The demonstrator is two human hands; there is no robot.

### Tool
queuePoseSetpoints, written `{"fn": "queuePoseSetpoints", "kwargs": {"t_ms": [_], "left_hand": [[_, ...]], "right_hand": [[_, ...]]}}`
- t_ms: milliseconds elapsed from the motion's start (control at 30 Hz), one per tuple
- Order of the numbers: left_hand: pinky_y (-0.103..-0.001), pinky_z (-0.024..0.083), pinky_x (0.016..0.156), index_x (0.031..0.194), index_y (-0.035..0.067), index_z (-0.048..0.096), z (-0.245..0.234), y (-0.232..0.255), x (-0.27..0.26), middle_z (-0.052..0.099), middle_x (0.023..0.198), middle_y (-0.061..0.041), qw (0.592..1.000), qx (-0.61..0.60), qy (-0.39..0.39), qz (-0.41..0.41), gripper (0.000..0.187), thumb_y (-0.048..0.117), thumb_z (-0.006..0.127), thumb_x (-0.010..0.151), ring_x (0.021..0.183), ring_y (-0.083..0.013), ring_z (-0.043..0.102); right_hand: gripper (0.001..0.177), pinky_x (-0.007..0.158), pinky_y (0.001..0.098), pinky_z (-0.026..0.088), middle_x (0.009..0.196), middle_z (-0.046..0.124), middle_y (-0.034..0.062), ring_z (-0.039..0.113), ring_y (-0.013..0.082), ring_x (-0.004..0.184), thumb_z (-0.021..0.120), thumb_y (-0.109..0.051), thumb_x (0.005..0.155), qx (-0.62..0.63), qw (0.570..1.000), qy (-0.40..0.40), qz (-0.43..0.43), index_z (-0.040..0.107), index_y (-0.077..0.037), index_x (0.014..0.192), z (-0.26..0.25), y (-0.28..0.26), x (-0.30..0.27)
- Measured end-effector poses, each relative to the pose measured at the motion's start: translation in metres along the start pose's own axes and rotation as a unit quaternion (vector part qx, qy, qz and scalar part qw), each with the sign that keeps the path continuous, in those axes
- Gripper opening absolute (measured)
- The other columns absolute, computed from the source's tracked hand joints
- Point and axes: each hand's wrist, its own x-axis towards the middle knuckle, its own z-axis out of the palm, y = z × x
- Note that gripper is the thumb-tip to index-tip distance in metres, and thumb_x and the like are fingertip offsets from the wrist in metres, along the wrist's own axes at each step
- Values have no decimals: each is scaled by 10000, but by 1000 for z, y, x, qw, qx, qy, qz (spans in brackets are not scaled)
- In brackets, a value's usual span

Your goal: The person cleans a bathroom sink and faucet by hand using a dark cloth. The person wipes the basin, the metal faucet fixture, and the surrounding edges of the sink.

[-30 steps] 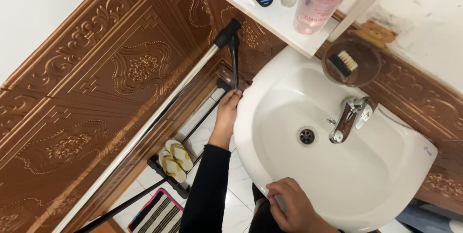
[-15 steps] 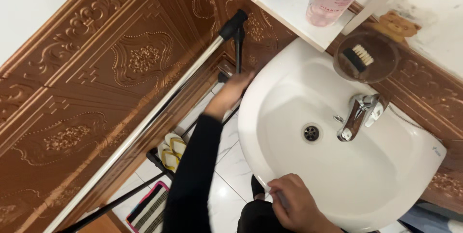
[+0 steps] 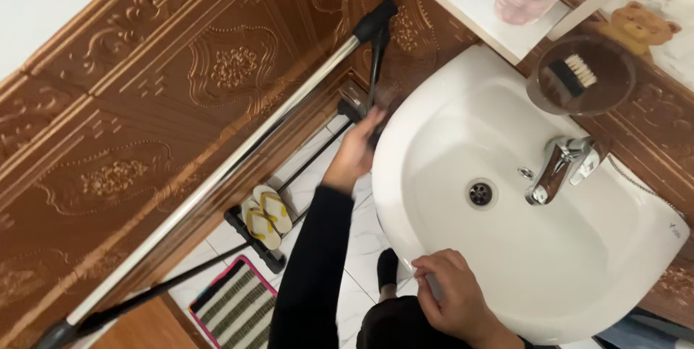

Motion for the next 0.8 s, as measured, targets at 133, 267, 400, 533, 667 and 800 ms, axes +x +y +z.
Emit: {"fn": "queuePoseSetpoints", "kwargs": {"t_ms": [133,267,400,533,667,800], "left_hand": [[-377,405,1186,1526,-60,438,-37,-67,-75,557,1511,-174,976,-137,-123,115,795,575,417,1048,1418,-277,490],[-426,406,1161,1482,-108,421,-38,-71,-42,561,1489,-221,985,-130,-72,93,862,646,390,1066,1385,-321,520],[-407,402,1159,1508,-70,367,-24,-40,3,494,1544,-231,995,-89,-38,39,920,708,335,1017,1421,-314,487],[-415,366,1179,1551,-51,357,-31,-81,-68,459,1566,-201,976,-172,-75,111,904,668,345,1003,1422,-306,466],[-427,334,1198,1527,-77,370,-21,-121,-132,499,1533,-199,956,-230,-100,152,868,640,324,1040,1410,-307,488],[-427,356,1188,1510,-42,396,-12,-90,-85,510,1514,-168,959,-228,-48,164,782,587,357,1046,1401,-300,473]], "right_hand": [[367,764,362,525,855,713,50,667,250,834,664,48,733,9,1000,-8,9,650,-46,1087,0,-2,3],[358,771,369,521,849,706,50,663,253,833,665,47,741,4,1000,6,-4,645,-42,1087,-3,-5,1],[338,757,374,511,830,697,58,650,263,816,664,51,730,-17,1000,10,12,641,-47,1053,-1,-4,4],[347,759,368,513,832,701,56,662,248,820,643,61,728,-5,1000,21,21,636,-40,1060,0,-5,2],[334,770,355,513,841,704,47,662,236,836,643,57,756,-1,1000,11,-10,634,-41,1075,-1,-5,1],[312,774,324,527,892,686,63,667,221,860,641,50,804,36,999,26,-7,625,-29,1105,-1,-4,-2]]}}
